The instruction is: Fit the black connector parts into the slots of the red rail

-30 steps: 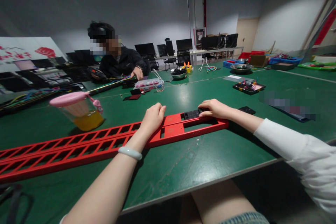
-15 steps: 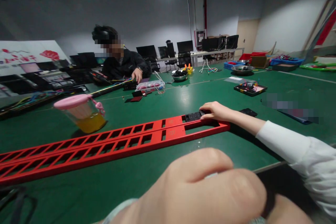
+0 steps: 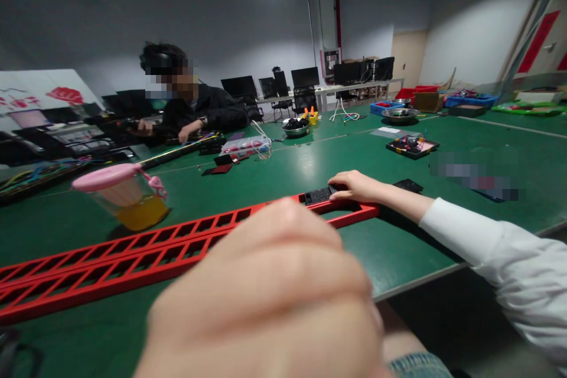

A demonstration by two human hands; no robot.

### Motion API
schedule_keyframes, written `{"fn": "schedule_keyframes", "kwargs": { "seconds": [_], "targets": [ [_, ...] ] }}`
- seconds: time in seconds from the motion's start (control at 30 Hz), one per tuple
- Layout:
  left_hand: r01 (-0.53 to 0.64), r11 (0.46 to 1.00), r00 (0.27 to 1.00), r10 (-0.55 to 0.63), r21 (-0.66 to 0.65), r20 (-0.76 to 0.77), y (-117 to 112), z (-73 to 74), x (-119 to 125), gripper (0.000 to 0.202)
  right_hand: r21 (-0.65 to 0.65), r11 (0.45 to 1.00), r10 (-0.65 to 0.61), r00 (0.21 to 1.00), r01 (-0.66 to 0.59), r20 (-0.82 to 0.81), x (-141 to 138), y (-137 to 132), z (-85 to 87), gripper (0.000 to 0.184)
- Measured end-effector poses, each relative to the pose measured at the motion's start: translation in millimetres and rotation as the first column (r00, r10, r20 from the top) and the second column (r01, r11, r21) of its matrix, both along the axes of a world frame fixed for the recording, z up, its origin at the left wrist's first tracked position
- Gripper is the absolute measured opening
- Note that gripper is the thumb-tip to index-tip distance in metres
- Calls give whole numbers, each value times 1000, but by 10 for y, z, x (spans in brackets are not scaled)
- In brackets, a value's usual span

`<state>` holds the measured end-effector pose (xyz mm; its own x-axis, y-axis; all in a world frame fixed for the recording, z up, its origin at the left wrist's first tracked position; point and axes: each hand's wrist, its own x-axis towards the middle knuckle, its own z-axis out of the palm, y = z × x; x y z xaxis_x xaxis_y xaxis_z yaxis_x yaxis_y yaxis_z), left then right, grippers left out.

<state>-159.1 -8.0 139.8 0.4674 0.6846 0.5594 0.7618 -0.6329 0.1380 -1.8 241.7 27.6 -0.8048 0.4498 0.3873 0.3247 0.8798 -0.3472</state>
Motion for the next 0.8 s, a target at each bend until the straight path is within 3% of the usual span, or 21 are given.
{"fn": "schedule_keyframes", "kwargs": {
  "seconds": [0.03,0.1,0.13,0.23,0.3,0.37,0.47,0.57,0.8],
  "targets": [
    [-15,998,997,10,68,73,177,53,40,24,3,1000,6,1000,-6,-1,1,-1,-2,39],
    [24,999,999,-24,34,-23,598,108,20,29,20,1000,15,1000,-15,8,2,0,-3,39],
    [-13,1000,996,14,14,-87,815,93,-44,31,32,999,17,1000,-18,15,2,1,-3,38],
    [-263,959,923,219,-104,-316,1355,-143,-378,29,62,998,13,999,-15,35,3,6,6,39],
    [-376,905,862,263,-198,-433,1571,-393,-611,31,64,998,7,999,-10,47,3,8,13,40],
    [-391,865,858,221,-313,-464,1678,-622,-781,35,64,998,2,998,-5,56,-1,10,17,41],
    [-345,872,917,234,-348,-324,1706,-830,-895,45,78,997,-10,999,6,53,-11,13,17,41],
    [-332,892,935,269,-306,-229,1670,-904,-910,48,82,997,-10,999,5,52,-19,14,14,41],
    [-284,912,943,209,-296,-258,1598,-934,-893,48,82,997,2,999,-5,41,-9,4,5,40]
  ]
}}
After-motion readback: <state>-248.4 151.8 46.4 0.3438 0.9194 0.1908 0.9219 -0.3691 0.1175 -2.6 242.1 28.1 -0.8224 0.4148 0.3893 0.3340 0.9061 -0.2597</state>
